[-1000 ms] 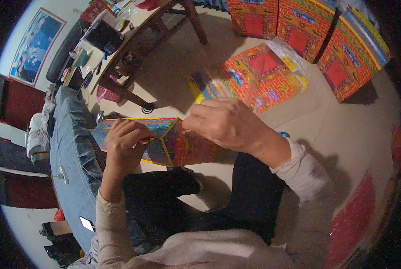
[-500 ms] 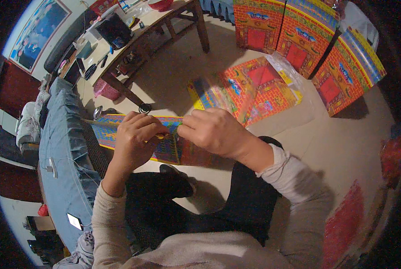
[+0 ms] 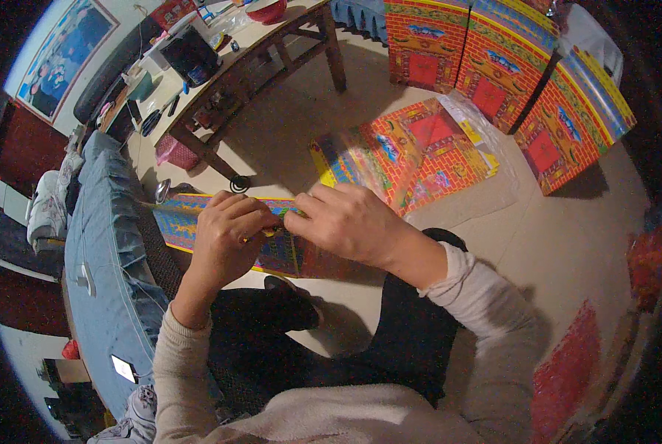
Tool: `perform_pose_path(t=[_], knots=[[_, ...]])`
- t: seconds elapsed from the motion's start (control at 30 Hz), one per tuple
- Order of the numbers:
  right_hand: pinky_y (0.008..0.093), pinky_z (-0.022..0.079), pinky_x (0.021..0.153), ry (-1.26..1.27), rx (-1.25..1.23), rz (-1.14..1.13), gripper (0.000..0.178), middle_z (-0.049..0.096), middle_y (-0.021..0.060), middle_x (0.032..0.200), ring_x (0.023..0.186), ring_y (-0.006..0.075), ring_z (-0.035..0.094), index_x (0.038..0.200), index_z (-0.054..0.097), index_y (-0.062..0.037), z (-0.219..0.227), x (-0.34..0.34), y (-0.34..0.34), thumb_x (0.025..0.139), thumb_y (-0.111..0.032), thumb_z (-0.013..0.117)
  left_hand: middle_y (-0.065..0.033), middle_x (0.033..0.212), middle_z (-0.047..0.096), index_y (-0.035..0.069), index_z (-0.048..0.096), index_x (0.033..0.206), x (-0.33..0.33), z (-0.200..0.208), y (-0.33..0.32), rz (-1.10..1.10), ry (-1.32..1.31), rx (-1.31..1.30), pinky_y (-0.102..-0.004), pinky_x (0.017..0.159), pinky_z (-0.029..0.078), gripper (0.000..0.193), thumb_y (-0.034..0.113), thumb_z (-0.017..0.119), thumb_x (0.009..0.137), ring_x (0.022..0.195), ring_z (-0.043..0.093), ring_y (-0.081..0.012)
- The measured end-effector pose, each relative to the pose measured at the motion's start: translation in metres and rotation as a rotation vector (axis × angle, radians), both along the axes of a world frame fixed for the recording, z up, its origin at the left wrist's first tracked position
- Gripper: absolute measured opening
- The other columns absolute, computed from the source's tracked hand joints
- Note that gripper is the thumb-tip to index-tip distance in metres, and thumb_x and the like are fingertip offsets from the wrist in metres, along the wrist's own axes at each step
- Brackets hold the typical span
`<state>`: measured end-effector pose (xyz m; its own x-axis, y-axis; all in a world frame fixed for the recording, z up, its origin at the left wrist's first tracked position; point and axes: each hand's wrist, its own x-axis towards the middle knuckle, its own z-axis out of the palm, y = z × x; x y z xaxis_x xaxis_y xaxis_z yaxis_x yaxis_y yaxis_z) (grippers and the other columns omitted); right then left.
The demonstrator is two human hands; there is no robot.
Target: The person sits on the floor and assembles colorful printed paper boxes by folding edges and securing them with tape. They handle multiple flat sheets, fold them into box shapes, and stack the finished boxes nearby.
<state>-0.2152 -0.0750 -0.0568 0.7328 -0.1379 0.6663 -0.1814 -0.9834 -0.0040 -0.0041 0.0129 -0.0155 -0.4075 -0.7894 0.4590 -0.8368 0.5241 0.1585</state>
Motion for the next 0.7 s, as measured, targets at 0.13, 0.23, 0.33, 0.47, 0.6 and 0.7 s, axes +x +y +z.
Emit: perform_pose_path(t=[0.13,0.23,0.33,0.47,0.6,0.7], knots=[[0.0343,0.055,0.064,0.021,0.073,0.032,0.020,0.060,0.0039,0.086,0.081,0.0203,0.064,0.104,0.062,-0.0107,0.005,0.000,-0.004,0.085,-0.017,0.062,-0.0049,0.085,0.070,0.009,0.072,0.082,-0.002,0.001,0.000,-0.008,-0.005,-0.009,-0.0382,0.074,0.049,0.022,0.002,0.073,0.062,0.080,0.067,-0.0251],[0.0359,0.056,0.065,0.031,0.147,0.032,0.028,0.062,0.0050,0.088,0.081,0.0222,0.066,0.115,0.063,-0.0099,0.008,0.004,-0.007,0.087,-0.016,0.060,-0.0047,0.083,0.068,0.009,0.071,0.082,-0.004,0.003,0.001,-0.018,-0.023,-0.046,-0.0374,0.074,0.049,0.017,0.005,0.073,0.066,0.078,0.065,-0.0234],[0.0389,0.057,0.066,0.053,0.209,0.070,0.034,0.066,0.0062,0.094,0.086,0.0261,0.069,0.123,0.063,-0.0107,0.007,0.005,-0.016,0.089,-0.015,0.058,-0.0045,0.083,0.068,0.010,0.071,0.083,-0.004,0.004,0.000,-0.017,-0.053,-0.028,-0.0373,0.074,0.049,0.018,0.006,0.072,0.066,0.077,0.065,-0.0235],[0.0408,0.056,0.080,0.107,0.422,0.144,0.040,0.070,0.0072,0.114,0.100,0.0296,0.070,0.129,0.063,-0.0147,0.013,0.012,-0.023,0.089,-0.016,0.065,-0.0039,0.082,0.067,0.010,0.071,0.084,0.000,0.001,0.001,0.003,-0.076,0.006,-0.0367,0.073,0.048,0.019,0.007,0.072,0.065,0.077,0.065,-0.0235],[0.0426,0.055,0.084,0.116,0.677,0.157,0.041,0.069,0.0093,0.117,0.105,0.0323,0.068,0.129,0.064,-0.0141,0.009,0.032,-0.032,0.088,-0.018,0.069,-0.0033,0.080,0.065,0.011,0.070,0.084,-0.003,0.002,0.002,-0.017,-0.088,-0.015,-0.0362,0.073,0.048,0.020,0.007,0.071,0.064,0.077,0.065,-0.0228],[0.0426,0.054,0.085,0.090,0.630,0.037,0.037,0.069,0.0106,0.113,0.103,0.0325,0.067,0.124,0.066,-0.0128,-0.010,0.038,-0.044,0.088,-0.020,0.070,-0.0033,0.080,0.065,0.011,0.070,0.083,-0.006,0.001,-0.001,-0.004,-0.068,-0.021,-0.0363,0.073,0.047,0.021,0.006,0.071,0.064,0.077,0.065,-0.0224]])
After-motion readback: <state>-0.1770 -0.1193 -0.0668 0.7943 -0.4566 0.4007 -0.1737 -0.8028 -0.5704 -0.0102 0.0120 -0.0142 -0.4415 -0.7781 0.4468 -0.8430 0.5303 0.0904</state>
